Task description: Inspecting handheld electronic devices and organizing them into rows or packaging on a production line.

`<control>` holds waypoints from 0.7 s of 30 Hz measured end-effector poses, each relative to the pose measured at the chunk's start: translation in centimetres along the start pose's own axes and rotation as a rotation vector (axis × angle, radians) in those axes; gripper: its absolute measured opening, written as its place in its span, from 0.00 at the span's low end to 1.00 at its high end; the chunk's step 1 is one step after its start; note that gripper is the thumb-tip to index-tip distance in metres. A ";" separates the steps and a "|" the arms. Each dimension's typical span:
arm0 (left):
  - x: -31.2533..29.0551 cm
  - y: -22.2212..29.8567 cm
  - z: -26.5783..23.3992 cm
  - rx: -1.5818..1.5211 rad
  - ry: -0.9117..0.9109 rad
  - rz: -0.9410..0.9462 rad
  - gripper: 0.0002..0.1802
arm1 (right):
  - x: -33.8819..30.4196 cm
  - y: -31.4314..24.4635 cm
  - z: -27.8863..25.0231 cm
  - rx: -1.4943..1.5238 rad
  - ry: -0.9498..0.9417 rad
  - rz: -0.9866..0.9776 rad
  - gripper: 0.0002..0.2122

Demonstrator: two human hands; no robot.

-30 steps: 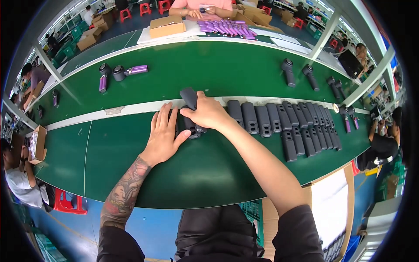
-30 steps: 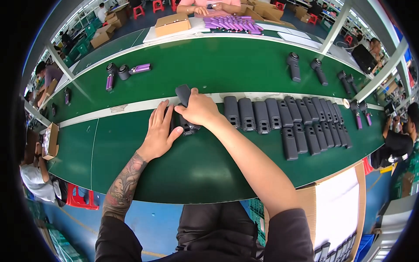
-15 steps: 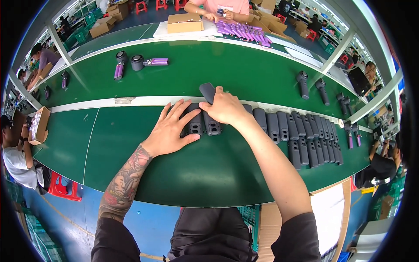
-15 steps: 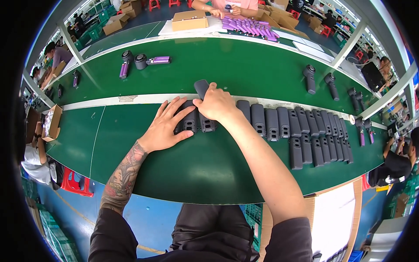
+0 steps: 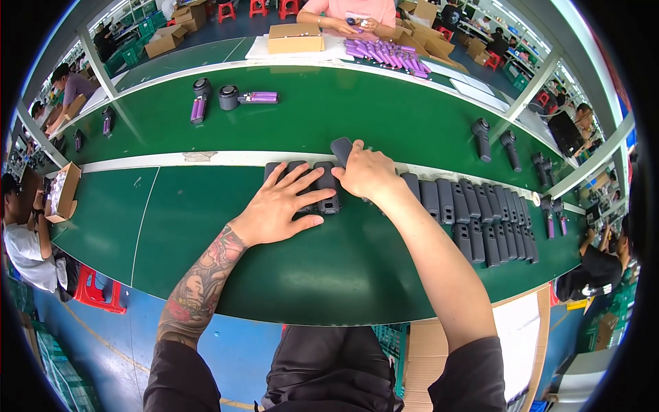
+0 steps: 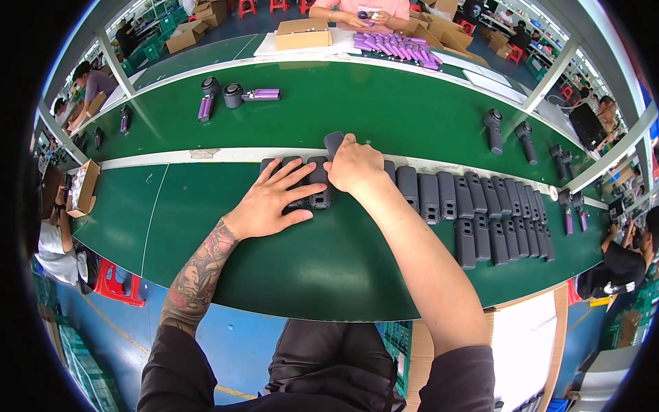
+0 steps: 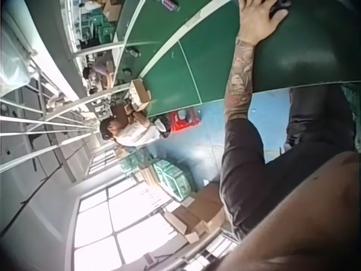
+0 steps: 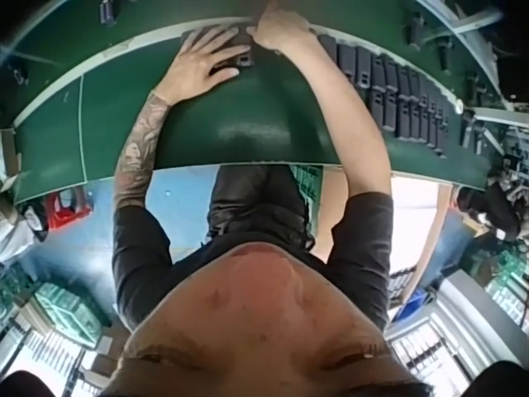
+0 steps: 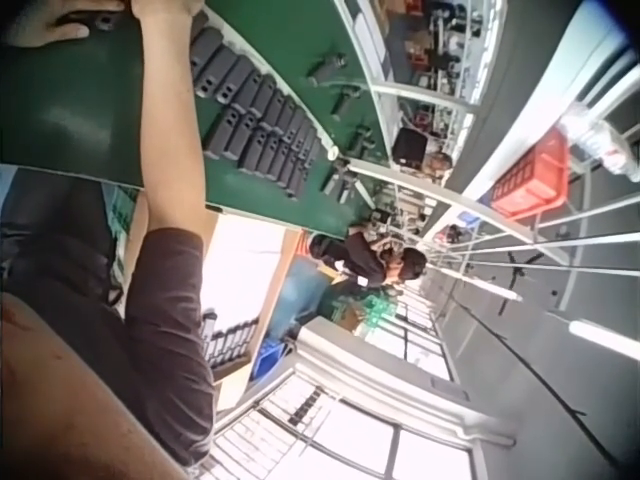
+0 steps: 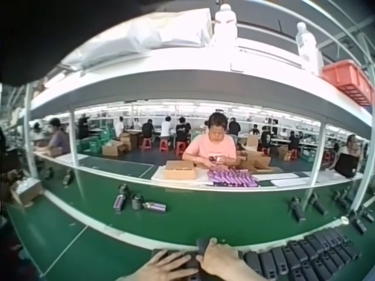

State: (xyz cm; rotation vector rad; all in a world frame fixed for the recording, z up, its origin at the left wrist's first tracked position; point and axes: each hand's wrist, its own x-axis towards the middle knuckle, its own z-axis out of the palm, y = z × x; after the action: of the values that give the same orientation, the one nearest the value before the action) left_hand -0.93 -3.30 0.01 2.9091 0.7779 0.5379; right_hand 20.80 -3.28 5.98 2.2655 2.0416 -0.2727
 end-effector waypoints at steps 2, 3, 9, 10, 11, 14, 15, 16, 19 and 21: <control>-0.3 -0.6 -0.3 -0.020 -0.010 0.000 0.28 | -0.1 0.1 0.0 -0.011 -0.010 0.000 0.32; -0.3 -0.7 -0.3 -0.032 -0.014 0.001 0.29 | -0.1 0.1 -0.1 -0.017 -0.015 0.002 0.32; -0.3 -0.4 0.1 0.014 0.006 0.025 0.28 | -1.9 1.8 -2.6 0.143 0.063 0.045 0.32; -0.1 -0.1 0.4 0.019 0.019 0.030 0.28 | -2.4 2.3 -2.8 0.213 0.056 0.038 0.31; 0.2 0.3 0.7 0.024 0.033 0.037 0.28 | -2.9 3.0 -3.3 0.283 0.051 0.033 0.31; 0.7 0.9 1.1 0.033 0.063 0.057 0.27 | -4.6 4.4 -3.9 0.421 0.044 0.027 0.29; 0.7 0.9 1.1 0.029 0.064 0.062 0.27 | -5.3 4.7 -3.9 0.482 0.042 0.023 0.30; 0.7 0.9 1.2 0.025 0.066 0.065 0.27 | -5.9 5.0 -3.8 0.541 0.038 0.017 0.30; 0.7 1.0 1.4 0.015 0.067 0.072 0.27 | -7.4 5.2 -3.2 0.661 0.030 0.007 0.30; 0.9 1.1 1.2 0.012 0.080 0.083 0.27 | -8.2 5.4 -2.6 0.814 -0.034 0.004 0.30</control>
State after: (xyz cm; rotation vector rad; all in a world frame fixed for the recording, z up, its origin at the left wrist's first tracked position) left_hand 0.80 -3.81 -0.64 2.9580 0.6737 0.6627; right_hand 25.62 -11.39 9.73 2.6039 2.1550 -1.3410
